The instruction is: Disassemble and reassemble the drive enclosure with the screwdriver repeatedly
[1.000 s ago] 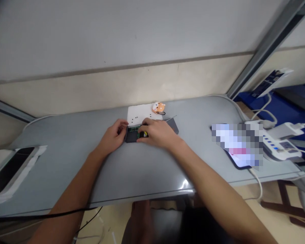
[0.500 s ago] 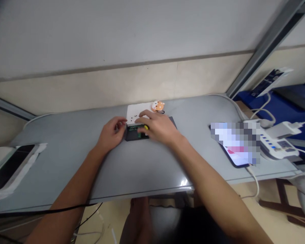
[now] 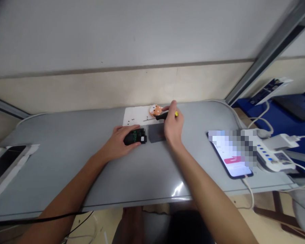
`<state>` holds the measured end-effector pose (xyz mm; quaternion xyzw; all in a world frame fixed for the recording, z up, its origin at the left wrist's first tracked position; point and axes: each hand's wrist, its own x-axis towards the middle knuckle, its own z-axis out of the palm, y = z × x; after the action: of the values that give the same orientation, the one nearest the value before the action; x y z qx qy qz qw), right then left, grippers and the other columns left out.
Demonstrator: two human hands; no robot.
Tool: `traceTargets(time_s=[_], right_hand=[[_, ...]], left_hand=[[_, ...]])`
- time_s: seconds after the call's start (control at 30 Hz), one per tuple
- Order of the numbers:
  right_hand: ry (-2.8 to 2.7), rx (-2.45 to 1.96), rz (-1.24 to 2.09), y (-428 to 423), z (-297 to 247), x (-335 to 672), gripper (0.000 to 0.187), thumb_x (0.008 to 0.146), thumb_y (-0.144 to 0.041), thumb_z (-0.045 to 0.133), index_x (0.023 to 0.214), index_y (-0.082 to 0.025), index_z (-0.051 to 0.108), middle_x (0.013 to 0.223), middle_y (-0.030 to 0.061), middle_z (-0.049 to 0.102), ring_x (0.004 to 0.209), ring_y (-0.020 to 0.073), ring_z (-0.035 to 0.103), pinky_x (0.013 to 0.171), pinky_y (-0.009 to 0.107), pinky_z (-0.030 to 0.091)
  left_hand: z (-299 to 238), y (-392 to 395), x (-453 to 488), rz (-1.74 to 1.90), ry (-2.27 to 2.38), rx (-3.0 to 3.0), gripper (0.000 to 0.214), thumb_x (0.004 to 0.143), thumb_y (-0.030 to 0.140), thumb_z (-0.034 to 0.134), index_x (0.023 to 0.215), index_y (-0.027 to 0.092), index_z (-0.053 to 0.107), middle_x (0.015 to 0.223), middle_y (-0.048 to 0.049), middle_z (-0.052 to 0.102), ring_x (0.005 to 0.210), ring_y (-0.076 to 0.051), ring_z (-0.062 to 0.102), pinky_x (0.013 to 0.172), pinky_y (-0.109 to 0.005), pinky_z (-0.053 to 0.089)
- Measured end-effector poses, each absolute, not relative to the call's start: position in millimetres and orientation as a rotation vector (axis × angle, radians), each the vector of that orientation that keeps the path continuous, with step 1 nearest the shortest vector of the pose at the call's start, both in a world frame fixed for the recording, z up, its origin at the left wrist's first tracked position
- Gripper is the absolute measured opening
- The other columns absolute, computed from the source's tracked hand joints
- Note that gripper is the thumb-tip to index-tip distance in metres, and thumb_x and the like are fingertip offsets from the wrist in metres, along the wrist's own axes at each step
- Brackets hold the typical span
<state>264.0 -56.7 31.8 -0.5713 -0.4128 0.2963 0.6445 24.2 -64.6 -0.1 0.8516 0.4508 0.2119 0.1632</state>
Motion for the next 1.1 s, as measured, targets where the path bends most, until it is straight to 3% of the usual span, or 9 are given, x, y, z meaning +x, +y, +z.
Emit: traceTargets(time_s=[0.17,0.37,0.93,1.1], right_hand=[[-0.979,-1.363,0.570,-57.5,27.8,256.5,0.060,0.102,-0.072,0.042,0.077,-0.022,0.064,0.074,0.0010,0.063,0.074,0.0173,0.058,0.071,0.031,0.043],[-1.060,-1.430,0.567,-57.7,25.5,256.6,0.061,0.102,-0.073,0.042,0.077,-0.022,0.066,0.068,-0.0007,0.061,0.066,0.0163,0.054,0.066,0.031,0.038],[-1.041,-1.314,0.579,-58.5,29.3,256.9,0.057,0.102,-0.069,0.046,0.075,-0.022,0.064,0.074,0.0004,0.063,0.074,0.0157,0.057,0.070,0.028,0.044],[-0.973,-1.264,0.699,-56.8,29.3,254.6,0.062,0.099,-0.078,0.044,0.078,-0.023,0.065,0.057,-0.0036,0.049,0.052,0.0136,0.046,0.056,0.029,0.039]], left_hand=[[3.8,-67.5,23.4,0.629,1.304,2.396,0.062,0.094,0.047,0.077,0.151,0.030,0.059,0.148,-0.0056,0.069,0.137,-0.032,0.061,0.126,-0.051,0.037],[-0.1,-64.0,23.2,0.662,1.240,2.412,0.056,0.094,0.046,0.077,0.145,0.030,0.062,0.146,-0.0060,0.071,0.134,-0.030,0.065,0.126,-0.052,0.035],[-1.5,-64.3,22.7,0.659,1.199,2.409,0.056,0.093,0.047,0.078,0.145,0.031,0.062,0.147,-0.0060,0.070,0.136,-0.030,0.064,0.126,-0.050,0.036],[0.6,-64.7,23.5,0.661,1.219,2.395,0.058,0.092,0.045,0.081,0.145,0.031,0.064,0.144,-0.0061,0.072,0.134,-0.030,0.065,0.124,-0.050,0.037]])
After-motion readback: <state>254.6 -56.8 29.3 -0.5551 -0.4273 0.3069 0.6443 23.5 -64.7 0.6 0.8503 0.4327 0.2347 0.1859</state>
